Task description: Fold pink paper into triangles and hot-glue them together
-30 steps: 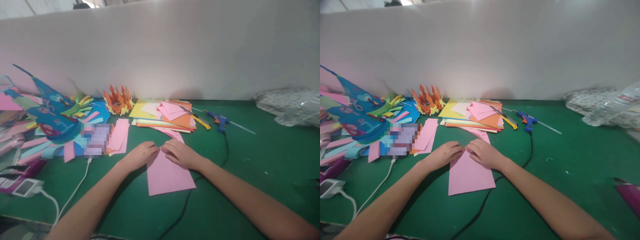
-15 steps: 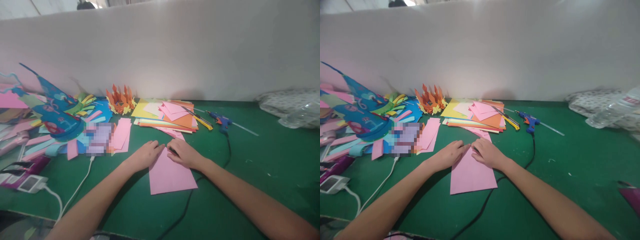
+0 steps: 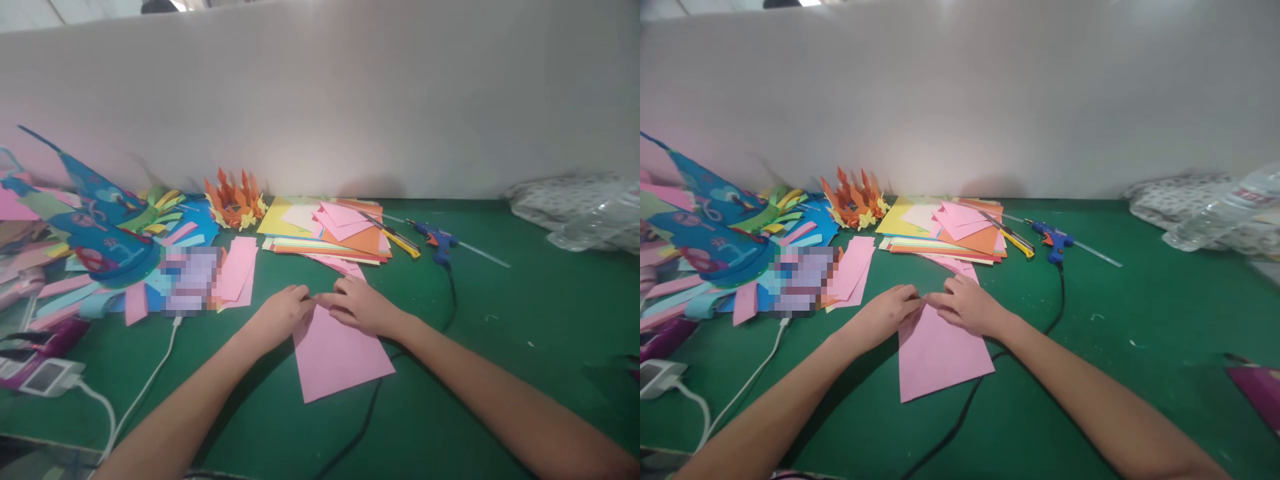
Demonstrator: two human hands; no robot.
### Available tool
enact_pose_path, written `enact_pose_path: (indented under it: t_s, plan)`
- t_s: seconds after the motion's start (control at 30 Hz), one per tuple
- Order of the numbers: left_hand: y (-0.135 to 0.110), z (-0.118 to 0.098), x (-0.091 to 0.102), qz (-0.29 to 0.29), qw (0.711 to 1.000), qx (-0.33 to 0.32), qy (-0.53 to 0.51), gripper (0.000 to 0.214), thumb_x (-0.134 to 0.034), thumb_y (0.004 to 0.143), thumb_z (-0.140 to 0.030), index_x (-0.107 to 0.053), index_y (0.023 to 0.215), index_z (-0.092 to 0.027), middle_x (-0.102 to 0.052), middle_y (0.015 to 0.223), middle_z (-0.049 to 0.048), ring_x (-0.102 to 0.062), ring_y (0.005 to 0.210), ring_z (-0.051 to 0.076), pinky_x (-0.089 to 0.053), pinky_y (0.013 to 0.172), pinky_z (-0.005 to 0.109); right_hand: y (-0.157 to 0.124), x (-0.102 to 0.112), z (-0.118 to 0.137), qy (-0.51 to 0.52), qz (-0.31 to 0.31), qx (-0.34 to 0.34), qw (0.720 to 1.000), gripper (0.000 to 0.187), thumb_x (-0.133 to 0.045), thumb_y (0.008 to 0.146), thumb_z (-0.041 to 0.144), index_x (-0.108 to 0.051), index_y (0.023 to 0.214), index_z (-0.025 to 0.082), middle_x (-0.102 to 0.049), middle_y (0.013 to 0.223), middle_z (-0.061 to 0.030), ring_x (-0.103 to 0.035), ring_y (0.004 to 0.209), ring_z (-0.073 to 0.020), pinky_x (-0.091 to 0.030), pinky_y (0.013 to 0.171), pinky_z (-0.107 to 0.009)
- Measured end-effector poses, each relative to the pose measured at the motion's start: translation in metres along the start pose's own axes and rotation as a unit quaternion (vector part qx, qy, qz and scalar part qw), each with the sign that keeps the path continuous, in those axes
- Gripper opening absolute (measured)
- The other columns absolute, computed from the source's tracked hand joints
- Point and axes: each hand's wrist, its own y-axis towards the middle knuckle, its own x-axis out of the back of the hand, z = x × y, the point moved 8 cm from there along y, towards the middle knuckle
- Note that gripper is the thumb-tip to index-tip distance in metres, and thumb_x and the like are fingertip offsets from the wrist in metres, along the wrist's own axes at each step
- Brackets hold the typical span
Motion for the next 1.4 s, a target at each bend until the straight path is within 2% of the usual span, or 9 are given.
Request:
enact_pose_path:
  t_s: [0.33, 0.53, 0.73, 0.83, 0.97, 1.1, 1.2, 1.33, 1.4]
  plan:
    - [-0.011, 0.004, 0.018, 0.047, 0.999, 0.002, -0.015, 0.025, -0.047, 0.09, -0.022, -0.067, 0.077, -0.015, -0.056, 0.075, 0.0035, -0.055, 0.069, 0.014, -0.041, 0.063, 0.025, 0.002, 0.006, 0.005, -0.043, -0.019, -0.017, 0.999, 0.029, -0.042, 0.092, 0.026, -0.062, 0.112, 0.02, -0.047, 0.078, -0.0054, -0.041, 0.075, -0.0186, -0.034, 0.067, -0.03]
    - [-0.017, 0.009, 0.027, 0.064, 0.998, 0.016, -0.018, 0.038, -0.047, 0.09, -0.033, -0.065, 0.062, -0.015, -0.056, 0.064, 0.0029, -0.054, 0.061, 0.013, -0.034, 0.056, 0.025, 0.003, 0.006, 0.007, -0.053, -0.022, -0.031, 0.998, 0.03, -0.042, 0.092, 0.027, -0.062, 0.113, 0.019, -0.048, 0.078, -0.0062, -0.042, 0.075, -0.019, -0.035, 0.067, -0.031]
    - [-0.01, 0.03, 0.02, 0.014, 0.984, 0.175, -0.036, 0.038, -0.048, 0.089, -0.043, -0.06, 0.066, -0.016, -0.058, 0.068, 0.0027, -0.054, 0.063, 0.014, -0.031, 0.054, 0.024, 0.002, 0.003, 0.001, -0.037, -0.029, -0.057, 0.997, 0.029, -0.044, 0.091, 0.024, -0.06, 0.114, 0.017, -0.049, 0.081, -0.0065, -0.043, 0.077, -0.0192, -0.036, 0.07, -0.032]
    - [-0.009, 0.032, 0.012, -0.004, 0.972, 0.22, -0.083, 0.032, -0.052, 0.086, -0.047, -0.056, 0.075, -0.017, -0.059, 0.074, 0.0016, -0.054, 0.065, 0.015, -0.032, 0.054, 0.024, 0.002, 0.003, -0.001, -0.029, -0.035, -0.063, 0.997, 0.028, -0.045, 0.089, 0.022, -0.06, 0.112, 0.016, -0.049, 0.081, -0.0063, -0.044, 0.076, -0.0192, -0.037, 0.07, -0.032]
    - [-0.01, 0.03, 0.009, -0.025, 0.964, 0.245, -0.096, 0.021, -0.057, 0.083, -0.038, -0.052, 0.084, -0.018, -0.058, 0.077, 0.0021, -0.054, 0.069, 0.017, -0.034, 0.057, 0.025, 0.002, 0.004, -0.003, -0.012, -0.048, -0.068, 0.997, 0.032, -0.044, 0.089, 0.022, -0.058, 0.117, 0.013, -0.051, 0.083, -0.0079, -0.046, 0.078, -0.02, -0.039, 0.071, -0.033]
    - [-0.006, 0.024, 0.006, -0.034, 0.964, 0.213, -0.153, 0.01, -0.055, 0.082, -0.024, -0.049, 0.077, -0.018, -0.054, 0.07, -0.0004, -0.051, 0.065, 0.015, -0.035, 0.057, 0.025, 0.001, 0.003, -0.006, 0.005, -0.05, -0.082, 0.995, 0.035, -0.045, 0.089, 0.022, -0.056, 0.12, 0.01, -0.054, 0.087, -0.0098, -0.048, 0.082, -0.0216, -0.042, 0.074, -0.036]
    - [0.0, 0.011, 0.011, -0.07, 0.971, 0.136, -0.182, 0.005, -0.055, 0.08, -0.016, -0.051, 0.079, -0.017, -0.055, 0.075, 0.0013, -0.052, 0.071, 0.016, -0.04, 0.063, 0.026, 0.001, 0.003, -0.007, 0.018, -0.053, -0.084, 0.995, 0.036, -0.046, 0.088, 0.023, -0.055, 0.12, 0.01, -0.055, 0.088, -0.0106, -0.05, 0.084, -0.0225, -0.043, 0.076, -0.038]
    - [0.004, -0.009, 0.017, -0.079, 0.98, 0.021, -0.184, 0.015, -0.064, 0.079, -0.027, -0.057, 0.086, -0.015, -0.06, 0.097, 0.0079, -0.054, 0.092, 0.02, -0.044, 0.083, 0.032, 0.001, 0.005, -0.006, 0.036, -0.058, -0.085, 0.994, 0.033, -0.045, 0.087, 0.021, -0.054, 0.118, 0.012, -0.057, 0.093, -0.0112, -0.051, 0.088, -0.0233, -0.044, 0.079, -0.039]
    - [0.004, -0.014, 0.018, -0.07, 0.982, -0.015, -0.172, 0.016, -0.058, 0.085, -0.03, -0.06, 0.088, -0.015, -0.061, 0.102, 0.0083, -0.055, 0.096, 0.02, -0.043, 0.087, 0.034, 0.001, 0.006, -0.007, 0.051, -0.064, -0.087, 0.993, 0.03, -0.045, 0.087, 0.021, -0.054, 0.115, 0.014, -0.058, 0.096, -0.0112, -0.052, 0.09, -0.0234, -0.043, 0.081, -0.039]
